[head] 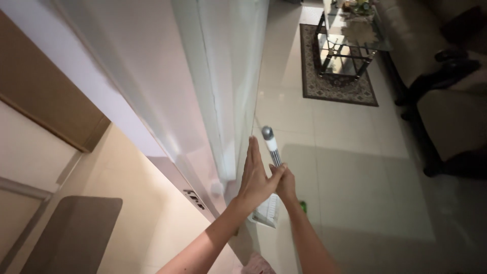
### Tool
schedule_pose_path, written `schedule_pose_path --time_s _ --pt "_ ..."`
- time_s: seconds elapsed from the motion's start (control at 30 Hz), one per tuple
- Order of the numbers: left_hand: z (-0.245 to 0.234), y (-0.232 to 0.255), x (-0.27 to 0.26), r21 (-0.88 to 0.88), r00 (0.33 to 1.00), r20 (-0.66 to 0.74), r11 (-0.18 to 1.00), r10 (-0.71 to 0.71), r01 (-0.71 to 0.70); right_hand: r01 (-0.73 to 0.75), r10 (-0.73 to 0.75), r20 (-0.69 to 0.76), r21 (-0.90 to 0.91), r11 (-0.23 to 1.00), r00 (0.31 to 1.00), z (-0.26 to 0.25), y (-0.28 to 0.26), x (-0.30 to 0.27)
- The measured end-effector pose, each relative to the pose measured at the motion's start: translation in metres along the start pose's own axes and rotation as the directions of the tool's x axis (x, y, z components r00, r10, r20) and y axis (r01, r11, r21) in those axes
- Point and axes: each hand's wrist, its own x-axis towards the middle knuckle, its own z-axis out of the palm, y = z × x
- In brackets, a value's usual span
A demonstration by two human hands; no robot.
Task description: The person sweeps the floor in a bedroom using a broom, moving around furniture and reaching into corners.
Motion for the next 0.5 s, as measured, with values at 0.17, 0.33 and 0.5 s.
schedule_pose_path --time_s 0.17,0.33,0.5 --pt "0.01 0.03 0.003 -0.38 0.998 -0.015 0.923 0.056 -0.057 0.128 -0.124 -0.116 0.031 0.991 0.986 -0.03 0.01 -0.049" --pt "0.006 0.048 -0.019 -0.622 0.973 0.232 0.77 0.007 0.143 0.048 -0.053 -0.204 -0.029 0.998 0.978 -0.034 0.0 -0.104" --pt "-0.035 0.064 -0.064 -0.703 0.992 0.125 0.705 -0.004 0.092 0.003 -0.004 -0.207 -0.004 1.0 0.978 -0.014 -0.032 -0.163"
